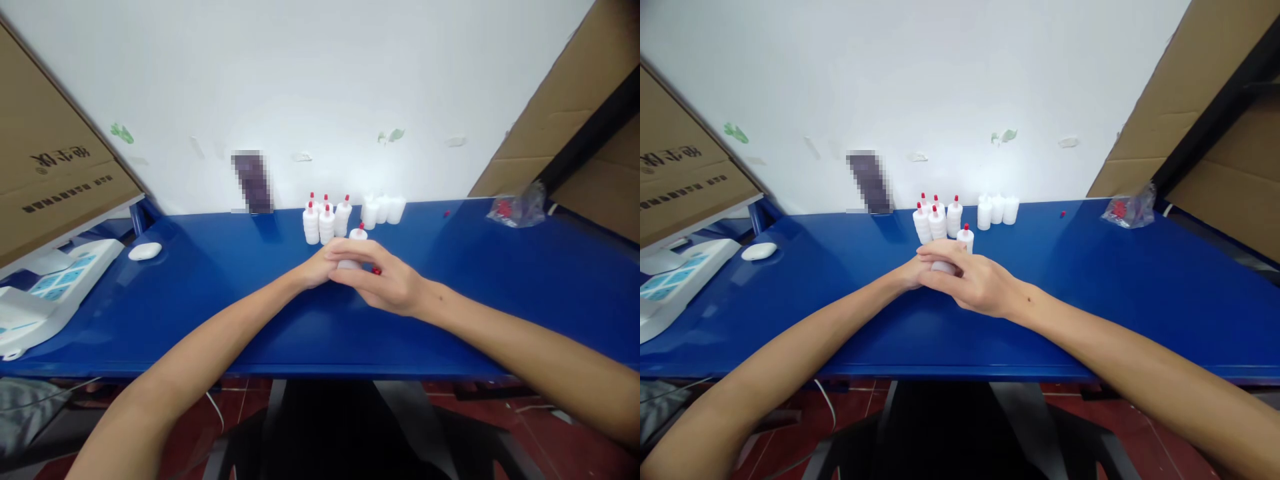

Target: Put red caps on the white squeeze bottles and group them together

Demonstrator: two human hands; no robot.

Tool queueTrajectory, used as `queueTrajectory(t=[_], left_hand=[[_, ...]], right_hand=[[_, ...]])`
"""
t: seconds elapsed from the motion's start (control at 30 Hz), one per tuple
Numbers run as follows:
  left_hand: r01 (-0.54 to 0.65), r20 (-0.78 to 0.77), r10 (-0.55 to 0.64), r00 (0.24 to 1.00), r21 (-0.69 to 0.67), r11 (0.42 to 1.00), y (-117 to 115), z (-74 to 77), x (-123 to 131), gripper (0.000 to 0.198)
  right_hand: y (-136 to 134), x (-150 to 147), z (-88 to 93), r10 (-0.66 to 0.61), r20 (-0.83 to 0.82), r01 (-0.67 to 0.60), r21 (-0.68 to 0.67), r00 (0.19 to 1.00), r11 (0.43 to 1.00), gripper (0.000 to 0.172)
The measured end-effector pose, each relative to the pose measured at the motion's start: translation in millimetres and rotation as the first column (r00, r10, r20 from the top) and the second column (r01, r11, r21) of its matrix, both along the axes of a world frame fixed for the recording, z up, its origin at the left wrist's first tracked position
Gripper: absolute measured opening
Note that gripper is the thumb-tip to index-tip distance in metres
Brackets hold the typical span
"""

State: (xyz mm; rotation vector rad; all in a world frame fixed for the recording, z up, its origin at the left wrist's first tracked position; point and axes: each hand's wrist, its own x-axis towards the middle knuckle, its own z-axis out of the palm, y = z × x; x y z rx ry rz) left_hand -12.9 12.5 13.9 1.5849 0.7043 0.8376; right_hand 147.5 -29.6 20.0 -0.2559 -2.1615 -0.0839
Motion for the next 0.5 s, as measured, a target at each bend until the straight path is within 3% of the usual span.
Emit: queueTrajectory(t=[0.1,0.17,0.27,0.37,0.5], left_hand=[[0.090,0.014,-0.089,0.996,-0.033,0.995,0,1.4,-2,0.003],[0.063,0.051,-0.060,0.997,-0.048,0.997,3,-1.1,-1,0.004],[-0.031,0.116,0.036,0.993,-0.047,0.998,9,-7.4,2,0.017],[-0.028,0.168,0.036,0.985,-0.049,0.998,12,-10.6,5,0.036],[-0.052,0.250,0.074,0.965,-0.093,0.994,12,-5.1,7,0.041]], right_hand=[[2,0,-1.9,-0.017,0.031,0.016,0.019,0.999,1.000,0.047],[4,1,-0.2,-0.073,0.031,0.070,0.112,0.997,0.991,0.042],[8,5,4.9,-0.297,-0.010,0.295,0.168,0.955,0.941,0.023],[14,12,9.1,-0.466,-0.015,0.464,0.116,0.885,0.878,0.004],[20,19,9.8,-0.441,-0.004,0.441,0.032,0.898,0.897,0.007]])
